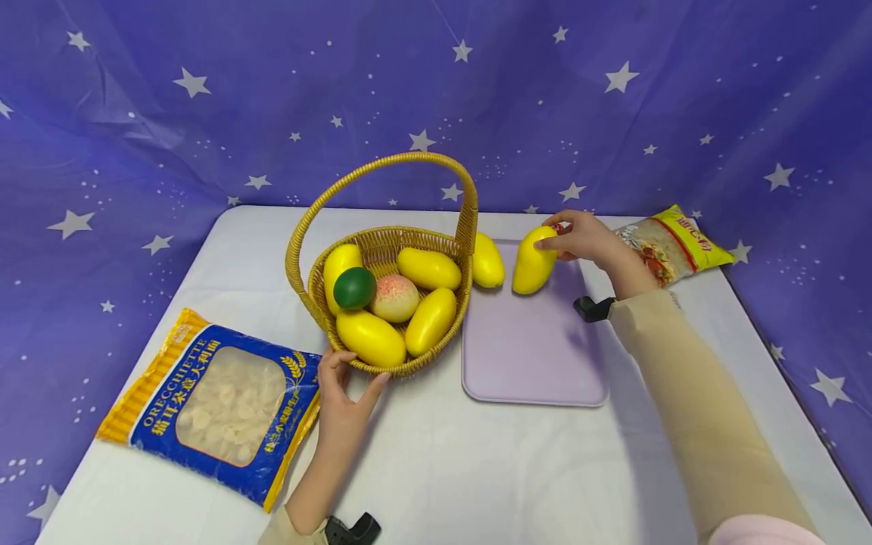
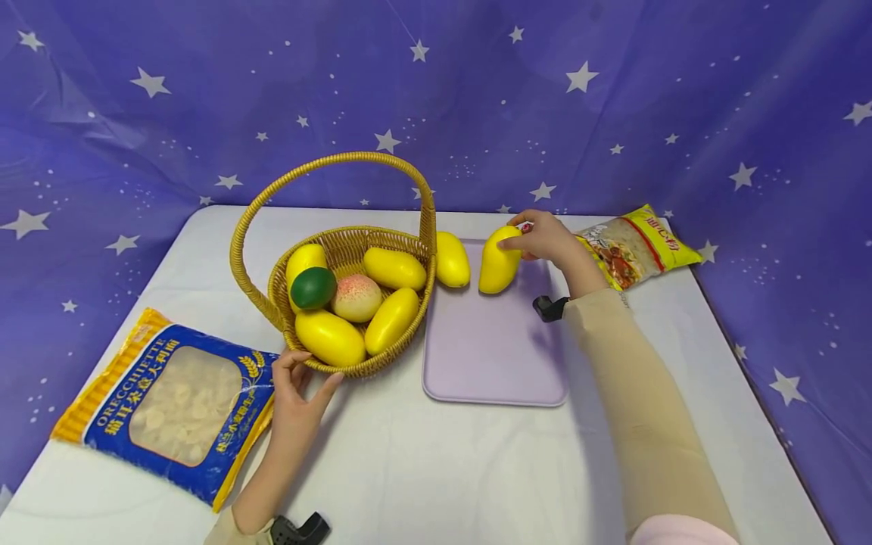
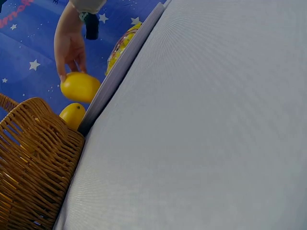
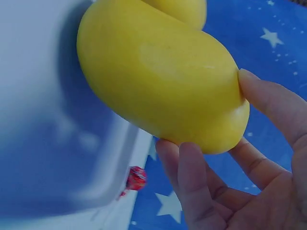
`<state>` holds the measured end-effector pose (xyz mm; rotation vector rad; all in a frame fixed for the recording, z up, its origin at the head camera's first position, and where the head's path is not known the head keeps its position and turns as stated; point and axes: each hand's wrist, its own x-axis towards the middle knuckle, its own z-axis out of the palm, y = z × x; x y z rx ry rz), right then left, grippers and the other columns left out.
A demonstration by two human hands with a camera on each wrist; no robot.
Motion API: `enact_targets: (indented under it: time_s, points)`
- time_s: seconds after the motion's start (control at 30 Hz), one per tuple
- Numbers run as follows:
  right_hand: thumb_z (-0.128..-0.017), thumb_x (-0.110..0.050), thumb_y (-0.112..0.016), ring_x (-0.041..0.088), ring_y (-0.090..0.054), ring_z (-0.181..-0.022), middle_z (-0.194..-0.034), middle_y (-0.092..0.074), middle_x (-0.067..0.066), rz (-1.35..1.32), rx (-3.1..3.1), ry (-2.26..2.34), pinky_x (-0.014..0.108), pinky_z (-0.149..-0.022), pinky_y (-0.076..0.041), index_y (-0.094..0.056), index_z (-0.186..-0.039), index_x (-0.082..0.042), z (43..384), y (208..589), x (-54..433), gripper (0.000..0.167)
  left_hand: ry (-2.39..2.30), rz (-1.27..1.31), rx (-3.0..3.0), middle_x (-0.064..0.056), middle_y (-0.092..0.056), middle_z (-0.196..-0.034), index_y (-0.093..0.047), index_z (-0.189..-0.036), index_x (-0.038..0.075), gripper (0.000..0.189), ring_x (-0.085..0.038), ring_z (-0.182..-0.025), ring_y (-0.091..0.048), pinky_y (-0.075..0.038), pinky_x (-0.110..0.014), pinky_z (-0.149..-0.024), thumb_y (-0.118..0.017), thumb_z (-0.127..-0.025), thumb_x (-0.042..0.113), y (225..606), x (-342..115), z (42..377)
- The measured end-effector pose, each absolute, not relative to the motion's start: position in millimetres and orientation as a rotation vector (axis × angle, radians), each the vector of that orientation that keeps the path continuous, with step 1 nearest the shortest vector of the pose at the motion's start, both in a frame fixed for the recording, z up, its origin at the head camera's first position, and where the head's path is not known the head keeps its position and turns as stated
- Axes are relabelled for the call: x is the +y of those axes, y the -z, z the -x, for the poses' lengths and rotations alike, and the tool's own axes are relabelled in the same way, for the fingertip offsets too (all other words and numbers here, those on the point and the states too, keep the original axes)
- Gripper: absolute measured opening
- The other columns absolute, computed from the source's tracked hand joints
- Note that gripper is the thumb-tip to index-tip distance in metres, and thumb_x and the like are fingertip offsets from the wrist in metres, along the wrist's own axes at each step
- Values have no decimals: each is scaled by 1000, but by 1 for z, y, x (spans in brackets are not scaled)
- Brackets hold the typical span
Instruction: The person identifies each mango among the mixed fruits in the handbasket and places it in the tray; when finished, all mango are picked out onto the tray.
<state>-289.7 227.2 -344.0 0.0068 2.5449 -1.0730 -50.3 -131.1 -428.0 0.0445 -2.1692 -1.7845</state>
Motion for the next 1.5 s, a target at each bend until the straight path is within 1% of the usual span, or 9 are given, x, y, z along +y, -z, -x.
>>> enact_targets:
  time_s: [0.1, 0.27, 0.43, 0.6, 0.77, 1.0, 1.23, 1.37, 1.5]
  points:
    - [-87, -38, -71, 30, -57, -92, -136, -45, 22, -45, 2541, 1103, 37, -83, -52, -44, -141, -6, 297, 352, 225, 69, 1793, -45, -2164, -24, -24, -140, -38, -119, -2, 50, -36, -133, -32, -25, -55, -108, -72, -83, -3, 439, -134, 53]
    - [-89, -40, -68, 33, -49, -109, -142, -37, 21, -149, 2524, 1178, 43, -90, -50, -39, -145, -8, 307, 366, 215, 71, 1791, -46, -2178, -13, -26, -142, -38, -122, 4, 52, -27, -135, -32, -25, -49, -110, -74, -84, 4, 458, -139, 56]
    - [-89, -40, -65, 34, -46, -115, -141, -38, 22, -218, 2542, 1219, 45, -93, -48, -39, -145, -8, 314, 377, 205, 69, 1787, -17, -2172, -12, -26, -143, -38, -121, 5, 51, -28, -134, -32, -24, -51, -110, -74, -85, 7, 461, -141, 56]
    - [-91, -40, -61, 31, -47, -114, -144, -38, 19, -242, 2534, 1171, 43, -93, -48, -44, -142, -7, 316, 387, 201, 64, 1780, -27, -2178, -13, -27, -143, -38, -121, 4, 51, -28, -134, -33, -24, -51, -110, -74, -85, 7, 456, -139, 55]
    - [-91, -44, -59, 31, -48, -113, -140, -42, 20, -243, 2564, 1114, 41, -90, -49, -47, -138, -6, 314, 392, 198, 62, 1770, -19, -2173, -11, -28, -141, -39, -121, 5, 53, -27, -133, -34, -25, -50, -110, -76, -84, 9, 463, -140, 57]
    - [-90, -49, -60, 32, -51, -111, -135, -45, 22, -195, 2611, 1077, 40, -90, -49, -45, -141, -5, 313, 393, 197, 69, 1770, -44, -2180, -15, -26, -143, -39, -121, 4, 52, -29, -133, -33, -25, -52, -110, -74, -84, 4, 460, -140, 57]
    - [-91, -51, -59, 37, -55, -108, -134, -47, 23, -116, 2659, 1085, 46, -90, -48, -41, -143, -6, 299, 381, 206, 71, 1781, -36, -2171, -28, -24, -140, -38, -119, -7, 50, -39, -131, -33, -25, -59, -107, -72, -82, -5, 432, -132, 51]
    - [-90, -50, -61, 38, -54, -111, -135, -47, 23, -66, 2674, 1133, 47, -89, -48, -40, -144, -7, 289, 371, 207, 72, 1774, -36, -2184, -30, -24, -139, -38, -119, -7, 49, -39, -131, -34, -25, -58, -107, -71, -83, -5, 427, -131, 50]
    - [-90, -48, -63, 35, -53, -111, -132, -50, 21, 0, 2690, 1195, 46, -89, -49, -43, -144, -9, 278, 362, 204, 70, 1777, -36, -2193, -28, -24, -140, -37, -119, -6, 49, -38, -131, -34, -25, -57, -107, -71, -84, -4, 427, -132, 50]
